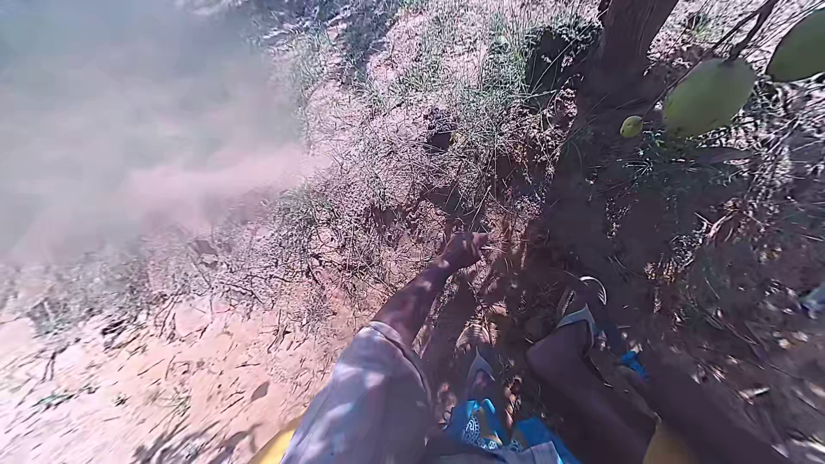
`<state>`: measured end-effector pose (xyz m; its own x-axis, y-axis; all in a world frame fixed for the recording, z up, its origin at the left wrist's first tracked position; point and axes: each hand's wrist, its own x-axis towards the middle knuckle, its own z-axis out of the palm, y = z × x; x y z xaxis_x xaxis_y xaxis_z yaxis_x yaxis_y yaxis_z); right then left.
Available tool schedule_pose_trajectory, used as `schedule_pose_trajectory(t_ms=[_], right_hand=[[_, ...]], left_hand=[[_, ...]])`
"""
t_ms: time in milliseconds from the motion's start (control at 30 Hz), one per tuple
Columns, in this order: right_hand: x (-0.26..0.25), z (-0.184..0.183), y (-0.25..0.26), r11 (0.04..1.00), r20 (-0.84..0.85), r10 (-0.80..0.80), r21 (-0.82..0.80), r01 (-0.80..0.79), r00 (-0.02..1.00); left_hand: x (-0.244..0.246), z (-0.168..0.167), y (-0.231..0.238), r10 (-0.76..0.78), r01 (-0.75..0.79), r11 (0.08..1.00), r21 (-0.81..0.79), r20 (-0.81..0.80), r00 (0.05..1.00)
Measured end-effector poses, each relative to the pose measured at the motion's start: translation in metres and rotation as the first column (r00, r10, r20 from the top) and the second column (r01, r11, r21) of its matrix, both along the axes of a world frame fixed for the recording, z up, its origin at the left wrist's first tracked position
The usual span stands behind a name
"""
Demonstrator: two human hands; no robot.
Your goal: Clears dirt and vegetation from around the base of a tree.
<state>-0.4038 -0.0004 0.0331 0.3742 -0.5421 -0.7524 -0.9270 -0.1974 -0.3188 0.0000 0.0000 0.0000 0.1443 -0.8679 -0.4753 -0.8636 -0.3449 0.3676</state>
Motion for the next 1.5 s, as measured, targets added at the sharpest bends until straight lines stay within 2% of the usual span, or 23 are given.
schedule_pose_trajectory(t_ms=[100, 200, 300, 367, 433, 500, 533, 567, 633, 700, 767, 833, 933, 1000, 1067, 1100, 1133, 1200, 1267, 1333, 1400, 1467, 1500], right_hand=[[-0.012, 0.004, 0.005, 0.997, 0.09, -0.074, -0.014, 0.076, 0.993], [0.034, 0.023, -0.009, 0.994, 0.172, -0.074, -0.068, 0.087, 0.982], [0.08, 0.024, -0.029, 0.99, 0.123, 0.023, -0.141, -0.006, 0.992], [0.092, 0.021, -0.032, 0.987, 0.023, 0.106, -0.122, -0.103, 0.994], [0.085, 0.016, -0.024, 0.973, 0.025, 0.189, -0.137, -0.184, 0.982], [0.077, 0.035, -0.011, 0.977, 0.008, 0.188, -0.108, -0.186, 0.982], [0.08, 0.053, -0.011, 0.984, -0.065, 0.175, -0.015, -0.176, 0.982], [0.08, 0.051, -0.018, 0.979, -0.099, 0.201, -0.006, -0.202, 0.975], [0.077, 0.034, -0.029, 0.969, -0.092, 0.239, -0.038, -0.243, 0.967], [0.08, 0.033, -0.031, 0.966, -0.093, 0.252, -0.04, -0.257, 0.963], [0.081, 0.031, -0.031, 0.964, -0.102, 0.257, -0.043, -0.262, 0.961], [0.078, 0.026, -0.033, 0.968, -0.091, 0.243, -0.044, -0.248, 0.966], [0.076, 0.025, -0.039, 0.97, -0.094, 0.231, -0.05, -0.236, 0.968], [0.076, 0.025, -0.041, 0.97, -0.09, 0.232, -0.056, -0.237, 0.969], [0.075, 0.024, -0.042, 0.969, -0.091, 0.234, -0.054, -0.239, 0.968], [0.075, 0.023, -0.042, 0.969, -0.098, 0.238, -0.051, -0.244, 0.966], [0.075, 0.021, -0.042, 0.968, -0.099, 0.239, -0.052, -0.245, 0.966], [0.071, 0.017, -0.042, 0.971, -0.08, 0.225, -0.063, -0.23, 0.971], [0.065, 0.013, -0.044, 0.98, -0.04, 0.19, -0.051, -0.192, 0.981], [0.054, 0.004, -0.048, 0.992, 0.026, 0.124, -0.023, -0.123, 0.992], [0.048, -0.005, -0.05, 0.997, 0.094, 0.065, -0.038, -0.062, 0.993], [0.052, -0.001, -0.053, 0.993, 0.187, 0.031, -0.12, -0.008, 0.982], [0.057, 0.005, -0.054, 0.985, 0.255, 0.022, -0.171, 0.023, 0.967]], left_hand=[[0.007, -0.002, 0.03, 0.094, -0.104, 0.983, 0.153, 0.069, 0.993], [0.016, 0.003, 0.057, 0.082, -0.103, 0.98, 0.168, 0.125, 0.989], [0.015, 0.011, 0.074, 0.045, -0.086, 0.967, 0.241, 0.174, 0.984], [0.007, 0.008, 0.089, -0.055, 0.002, 0.951, 0.31, 0.163, 0.985], [-0.005, 0.004, 0.108, -0.198, 0.135, 0.906, 0.4, 0.121, 0.973], [-0.02, 0.0, 0.124, -0.291, 0.247, 0.832, 0.497, 0.012, 0.957], [-0.027, -0.003, 0.131, -0.298, 0.283, 0.822, 0.495, -0.051, 0.953], [-0.033, -0.007, 0.135, -0.313, 0.315, 0.816, 0.485, -0.088, 0.946], [-0.047, -0.009, 0.129, -0.311, 0.308, 0.782, 0.543, -0.088, 0.946], [-0.053, -0.009, 0.118, -0.253, 0.179, 0.77, 0.612, 0.035, 0.967], [-0.041, -0.014, 0.107, -0.183, 0.068, 0.784, 0.618, 0.124, 0.975], [-0.029, -0.001, 0.081, -0.214, 0.091, 0.79, 0.606, 0.134, 0.968], [-0.031, 0.043, 0.02, -0.222, 0.159, 0.856, 0.491, 0.073, 0.972], [-0.039, 0.06, -0.02, -0.157, 0.106, 0.937, 0.333, 0.13, 0.979], [-0.04, 0.045, -0.049, 0.011, -0.012, 1.0, 0.007, 0.173, 0.985], [-0.038, 0.036, -0.061, 0.099, -0.086, 0.993, -0.081, 0.165, 0.981], [-0.037, 0.03, -0.07, 0.187, -0.172, 0.979, -0.109, 0.155, 0.97], [-0.045, 0.043, -0.08, 0.361, -0.359, 0.933, -0.041, 0.119, 0.925], [-0.05, 0.055, -0.077, 0.454, -0.453, 0.891, -0.034, 0.066, 0.888], [-0.041, 0.056, -0.072, 0.459, -0.459, 0.889, -0.008, 0.03, 0.888], [-0.017, 0.042, -0.067, 0.409, -0.409, 0.913, -0.015, 0.038, 0.912], [0.013, -0.001, -0.06, 0.355, -0.343, 0.911, -0.23, 0.015, 0.935], [0.022, -0.013, -0.058, 0.338, -0.331, 0.904, -0.27, -0.019, 0.941]])
